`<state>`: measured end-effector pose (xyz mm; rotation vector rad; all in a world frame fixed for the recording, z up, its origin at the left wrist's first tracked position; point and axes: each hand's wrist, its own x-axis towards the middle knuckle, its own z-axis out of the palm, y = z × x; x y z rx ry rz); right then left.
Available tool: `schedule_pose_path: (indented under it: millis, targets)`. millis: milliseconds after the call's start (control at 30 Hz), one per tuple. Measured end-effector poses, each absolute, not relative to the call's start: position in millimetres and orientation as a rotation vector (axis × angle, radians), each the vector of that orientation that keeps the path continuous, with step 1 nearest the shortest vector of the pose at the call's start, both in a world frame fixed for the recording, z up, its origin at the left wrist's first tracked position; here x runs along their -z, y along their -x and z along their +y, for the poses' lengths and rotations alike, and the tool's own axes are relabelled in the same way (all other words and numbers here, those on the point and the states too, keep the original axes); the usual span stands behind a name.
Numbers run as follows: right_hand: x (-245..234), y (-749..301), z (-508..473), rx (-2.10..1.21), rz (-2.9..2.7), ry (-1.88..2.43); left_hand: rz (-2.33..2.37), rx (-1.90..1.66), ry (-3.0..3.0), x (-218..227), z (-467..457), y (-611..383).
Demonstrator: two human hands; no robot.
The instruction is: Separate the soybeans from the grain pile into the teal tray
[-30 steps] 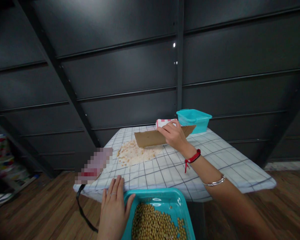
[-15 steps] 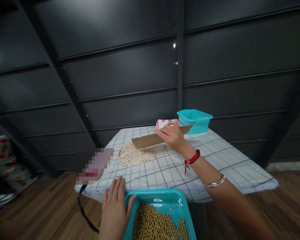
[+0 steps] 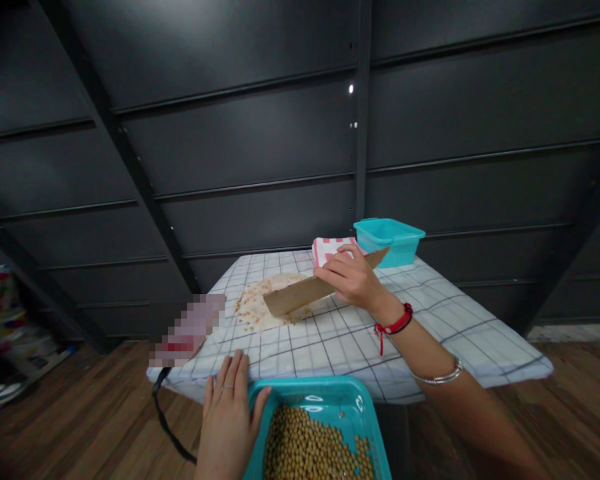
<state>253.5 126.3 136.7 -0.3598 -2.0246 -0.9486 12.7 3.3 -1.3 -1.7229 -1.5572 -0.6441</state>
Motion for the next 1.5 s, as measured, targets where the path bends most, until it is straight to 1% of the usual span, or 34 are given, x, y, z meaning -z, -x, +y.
schedule_pose_path:
  millis: [700, 1033, 1500]
  targets:
    - [-137.6, -236.9, 88.6, 1.05, -2.048, 0.422, -1.577, 0.705, 1.748, 5.0, 3.6, -6.8]
    - [-137.1, -234.7, 78.6, 0.989, -2.116, 0.41, -1.611, 0.616, 1.729, 6.5, 2.0, -3.8]
    - [-137.1, -232.8, 69.9, 0.953, -2.107, 0.387, -1.62, 0.7, 1.746, 7.3, 1.3, 0.2]
